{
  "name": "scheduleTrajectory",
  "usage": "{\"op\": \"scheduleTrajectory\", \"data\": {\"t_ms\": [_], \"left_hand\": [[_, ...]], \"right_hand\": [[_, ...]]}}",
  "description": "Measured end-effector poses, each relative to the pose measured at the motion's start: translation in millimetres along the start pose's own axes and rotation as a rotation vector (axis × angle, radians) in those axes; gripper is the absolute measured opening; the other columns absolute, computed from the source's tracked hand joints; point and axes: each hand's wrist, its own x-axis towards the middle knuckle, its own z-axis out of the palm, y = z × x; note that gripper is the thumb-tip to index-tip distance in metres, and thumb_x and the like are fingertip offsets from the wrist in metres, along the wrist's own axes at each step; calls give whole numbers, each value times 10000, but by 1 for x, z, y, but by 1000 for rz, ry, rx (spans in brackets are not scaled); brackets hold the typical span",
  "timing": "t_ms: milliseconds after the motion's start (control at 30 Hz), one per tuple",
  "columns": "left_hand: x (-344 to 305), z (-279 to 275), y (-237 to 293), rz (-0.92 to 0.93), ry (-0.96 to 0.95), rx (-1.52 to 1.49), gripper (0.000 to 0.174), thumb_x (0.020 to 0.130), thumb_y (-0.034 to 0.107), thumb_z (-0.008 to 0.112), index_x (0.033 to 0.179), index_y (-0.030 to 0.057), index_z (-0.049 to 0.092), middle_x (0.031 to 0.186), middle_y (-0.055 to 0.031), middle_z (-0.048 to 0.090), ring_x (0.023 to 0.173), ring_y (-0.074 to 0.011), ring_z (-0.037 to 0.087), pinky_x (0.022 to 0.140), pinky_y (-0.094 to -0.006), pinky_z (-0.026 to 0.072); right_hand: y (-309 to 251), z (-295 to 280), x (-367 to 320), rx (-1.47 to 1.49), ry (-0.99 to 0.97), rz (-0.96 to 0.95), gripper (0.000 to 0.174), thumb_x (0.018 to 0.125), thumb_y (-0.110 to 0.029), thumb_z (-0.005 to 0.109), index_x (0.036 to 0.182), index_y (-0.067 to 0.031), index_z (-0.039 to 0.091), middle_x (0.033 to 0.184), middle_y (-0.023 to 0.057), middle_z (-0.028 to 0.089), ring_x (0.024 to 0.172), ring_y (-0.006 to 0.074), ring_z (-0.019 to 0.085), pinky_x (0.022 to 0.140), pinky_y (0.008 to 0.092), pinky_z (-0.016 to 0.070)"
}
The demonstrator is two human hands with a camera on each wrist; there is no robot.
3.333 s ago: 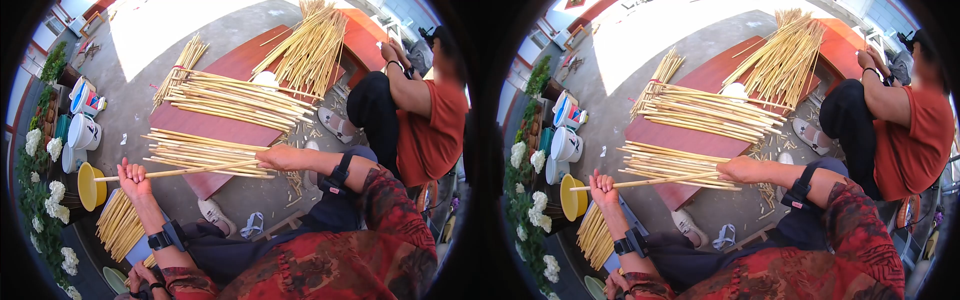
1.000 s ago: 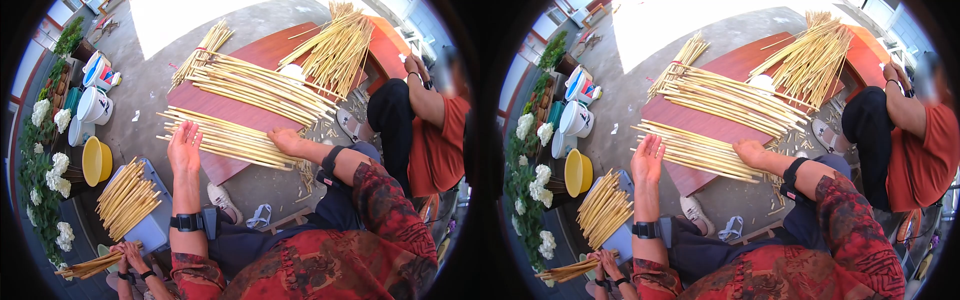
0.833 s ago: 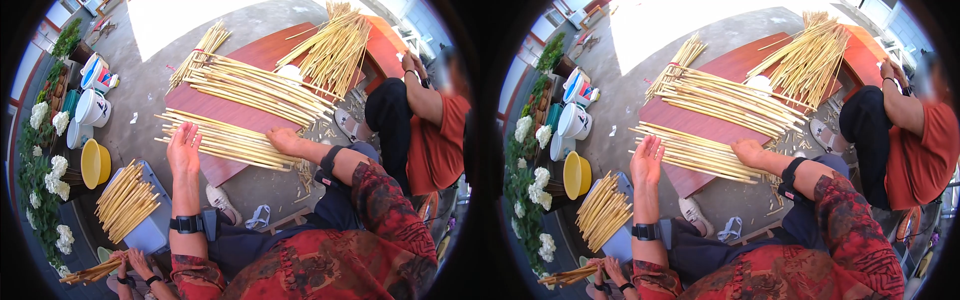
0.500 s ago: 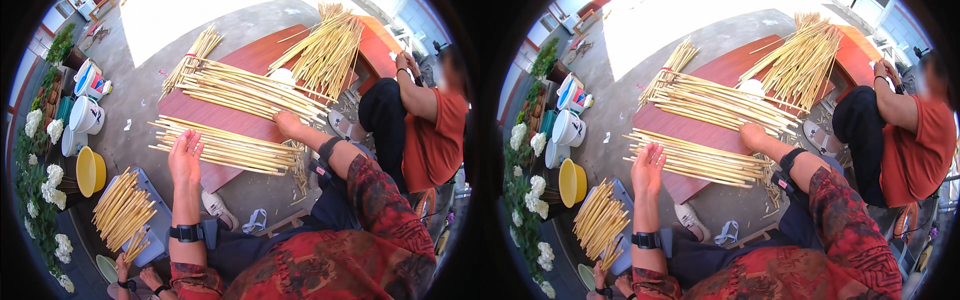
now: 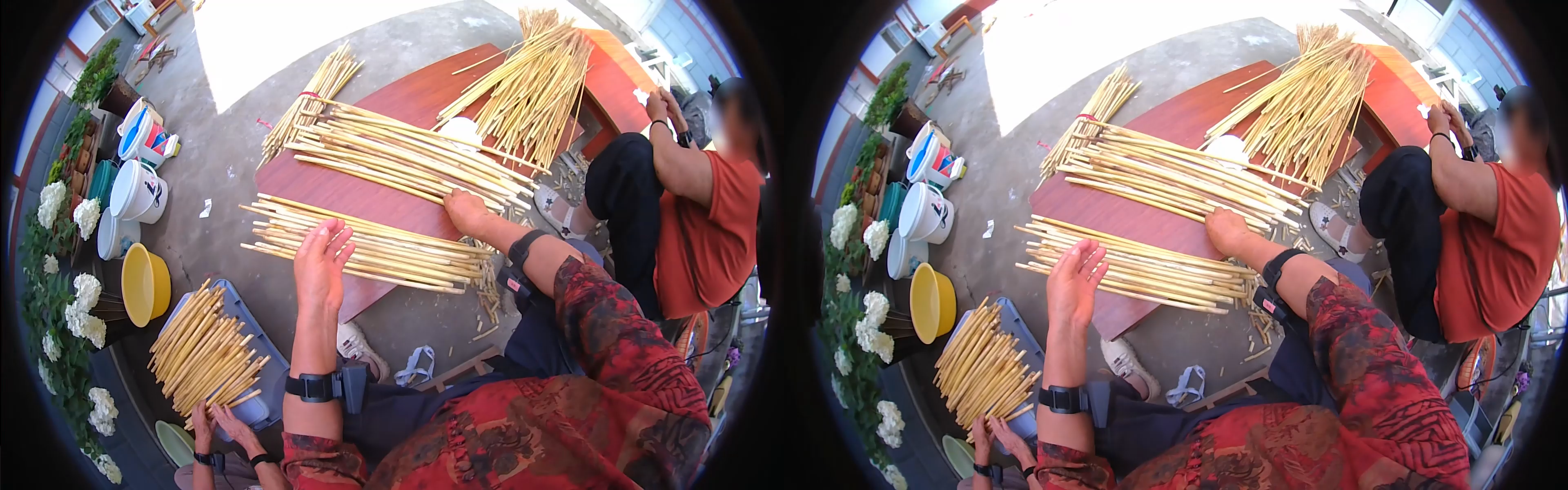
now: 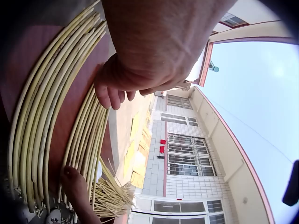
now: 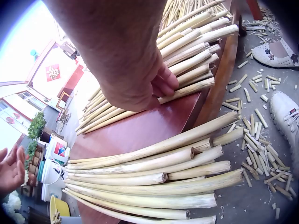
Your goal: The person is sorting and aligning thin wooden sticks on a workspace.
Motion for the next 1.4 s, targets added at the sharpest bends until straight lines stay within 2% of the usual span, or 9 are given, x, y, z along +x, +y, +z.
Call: {"op": "scheduleTrajectory", "data": {"t_ms": [233,333,467,633,900,1100,1233,1367,1400], "left_hand": [[0,0,-2,-9,-47,10,236,845,141,455,1020,-15,486,989,-133,541,921,-232,534,769,-342,451],[3,0,-7,-32,-49,26,231,841,140,466,1017,-8,492,973,-124,548,898,-224,547,755,-336,455],[3,4,-12,-37,-21,61,228,840,134,470,1017,-8,491,963,-116,548,902,-218,545,744,-330,451],[5,8,-17,-49,-29,92,233,844,141,464,1016,-15,490,975,-124,540,922,-222,535,748,-333,448],[8,9,-27,-97,-49,112,246,843,149,466,1023,-18,482,986,-135,531,934,-242,530,765,-349,442],[15,6,-35,-126,-32,51,291,837,159,490,1058,-24,443,1029,-169,502,962,-266,512,798,-374,430],[17,19,-46,-157,-63,-39,360,837,180,505,1103,-33,390,1094,-201,454,1009,-295,477,850,-391,409],[22,38,-56,-87,-52,-127,322,856,179,473,1080,-36,389,1059,-194,458,1016,-301,469,873,-403,399],[19,45,-52,-64,-36,-164,257,871,190,446,1028,-11,413,882,-109,492,849,-224,508,773,-350,437]], "right_hand": [[-1,15,-3,-61,-17,-49,174,735,-58,455,868,-4,553,905,175,551,848,303,559,697,360,475],[0,11,-2,-8,-135,-3,209,739,-42,439,920,5,531,931,191,549,865,316,559,706,374,468],[-2,-2,1,183,-121,90,189,742,-41,426,893,26,517,911,217,552,845,342,557,715,398,452],[6,-11,-3,212,11,167,191,747,-30,422,877,35,545,909,230,569,862,346,562,725,399,458],[4,-8,-2,265,46,14,182,737,-41,413,857,23,534,894,228,568,855,345,556,718,392,451],[-13,-34,-12,405,36,16,212,773,-146,423,857,24,518,843,233,573,814,366,553,717,421,435],[-39,-44,-26,580,74,-181,251,820,-207,446,836,39,491,770,246,557,757,401,536,667,459,407],[-71,-63,-53,625,3,-270,255,852,-236,417,883,16,443,768,245,545,743,411,521,644,475,397],[-77,-63,-56,653,-8,-257,256,857,-241,411,878,14,425,743,246,537,722,416,518,629,477,391]]}}
